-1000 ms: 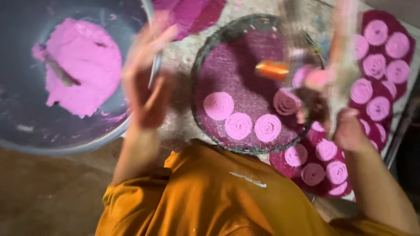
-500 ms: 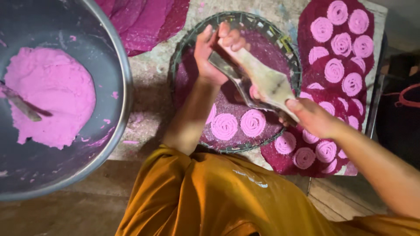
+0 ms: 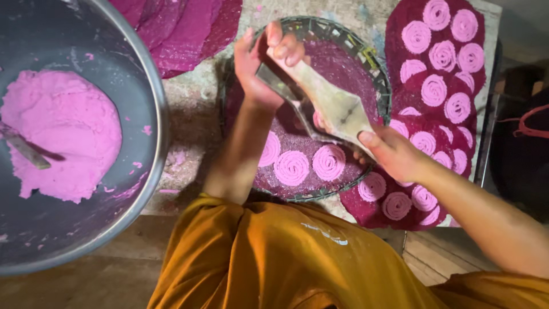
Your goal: The person uses a handheld extruder to form pink dough into rose-shaped swirls on a dark tray. They repeatedly scoop dough from a large bowl, load it into the extruder, and press out swirls, then transfer completed trays to a nearby rack.
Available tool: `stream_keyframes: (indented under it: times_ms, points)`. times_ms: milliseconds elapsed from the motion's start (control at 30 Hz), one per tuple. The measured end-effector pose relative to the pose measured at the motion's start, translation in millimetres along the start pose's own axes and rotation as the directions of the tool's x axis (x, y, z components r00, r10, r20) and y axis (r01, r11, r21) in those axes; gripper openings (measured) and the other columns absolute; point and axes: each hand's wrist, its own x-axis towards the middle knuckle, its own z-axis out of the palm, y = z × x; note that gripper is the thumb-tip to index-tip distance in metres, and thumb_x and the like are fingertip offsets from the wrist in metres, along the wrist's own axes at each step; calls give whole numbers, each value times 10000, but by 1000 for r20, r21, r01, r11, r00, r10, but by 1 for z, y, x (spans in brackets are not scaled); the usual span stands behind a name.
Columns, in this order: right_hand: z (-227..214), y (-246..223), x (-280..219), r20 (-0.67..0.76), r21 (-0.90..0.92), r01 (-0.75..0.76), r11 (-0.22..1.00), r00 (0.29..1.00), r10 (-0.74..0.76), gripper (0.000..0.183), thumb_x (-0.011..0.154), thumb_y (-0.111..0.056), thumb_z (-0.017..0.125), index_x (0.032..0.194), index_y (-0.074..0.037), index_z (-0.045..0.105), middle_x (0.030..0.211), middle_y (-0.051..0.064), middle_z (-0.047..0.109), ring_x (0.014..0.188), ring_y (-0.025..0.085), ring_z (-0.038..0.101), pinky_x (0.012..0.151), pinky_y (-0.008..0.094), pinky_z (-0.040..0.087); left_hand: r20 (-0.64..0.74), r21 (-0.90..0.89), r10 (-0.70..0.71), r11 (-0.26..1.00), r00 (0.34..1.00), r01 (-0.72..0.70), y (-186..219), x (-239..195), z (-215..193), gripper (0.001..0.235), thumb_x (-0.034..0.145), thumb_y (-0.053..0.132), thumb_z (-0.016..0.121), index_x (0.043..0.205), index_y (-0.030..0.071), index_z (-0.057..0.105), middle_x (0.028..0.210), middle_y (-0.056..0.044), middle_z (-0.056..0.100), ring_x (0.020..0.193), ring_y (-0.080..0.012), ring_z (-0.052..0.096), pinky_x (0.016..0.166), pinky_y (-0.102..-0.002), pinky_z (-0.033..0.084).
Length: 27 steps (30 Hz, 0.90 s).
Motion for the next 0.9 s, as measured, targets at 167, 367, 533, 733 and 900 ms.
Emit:
stream_keyframes:
  times_ms: [167, 367, 533, 733, 900]
  points:
    - [-19, -9, -21, 21, -64, -102, 993, 994, 104, 716, 970, -638, 327, 1007, -20, 686, 806, 76, 714, 751, 192, 682, 719, 356, 568, 8, -29, 40, 999, 999, -40, -22, -1, 10, 385, 1043, 512, 415, 956, 155, 527, 830, 1, 521, 840, -160, 546, 840, -380, 479]
    - [-14, -14, -12, -82, -163, -27, 986, 996, 14, 729, 983, -647, 295, 1013, -31, 685, 816, 70, 710, 752, 181, 661, 692, 357, 544, -25, 5, -26, 1000, 999, 27, -10, 25, 22, 426, 1010, 549, 428, 953, 134, 506, 825, 10, 505, 836, -164, 527, 789, -345, 459]
    - [0, -7, -20, 29, 142, -27, 989, 999, 23, 643, 1014, -572, 368, 1008, -10, 681, 811, 92, 698, 729, 179, 650, 671, 344, 547, -130, 22, -25, 999, 991, 28, -1, 2, 38, 430, 1004, 559, 435, 953, 137, 500, 828, 4, 503, 842, -178, 521, 832, -382, 468]
    - [-26, -12, -31, -82, -47, -108, 993, 991, 104, 603, 1006, -529, 365, 965, -25, 692, 756, 66, 717, 684, 177, 680, 654, 336, 554, -154, -66, -13, 998, 988, 3, -33, 17, 30, 416, 993, 529, 437, 939, 123, 510, 813, -6, 508, 831, -190, 520, 814, -385, 469]
    - [-3, -19, -11, -105, -42, -21, 999, 994, 17, 617, 1009, -553, 356, 908, -34, 675, 742, 49, 702, 697, 158, 674, 656, 314, 551, -39, -17, -24, 1000, 999, 23, -2, 29, 29, 443, 1022, 555, 435, 945, 127, 522, 805, -8, 517, 781, -181, 515, 768, -367, 463]
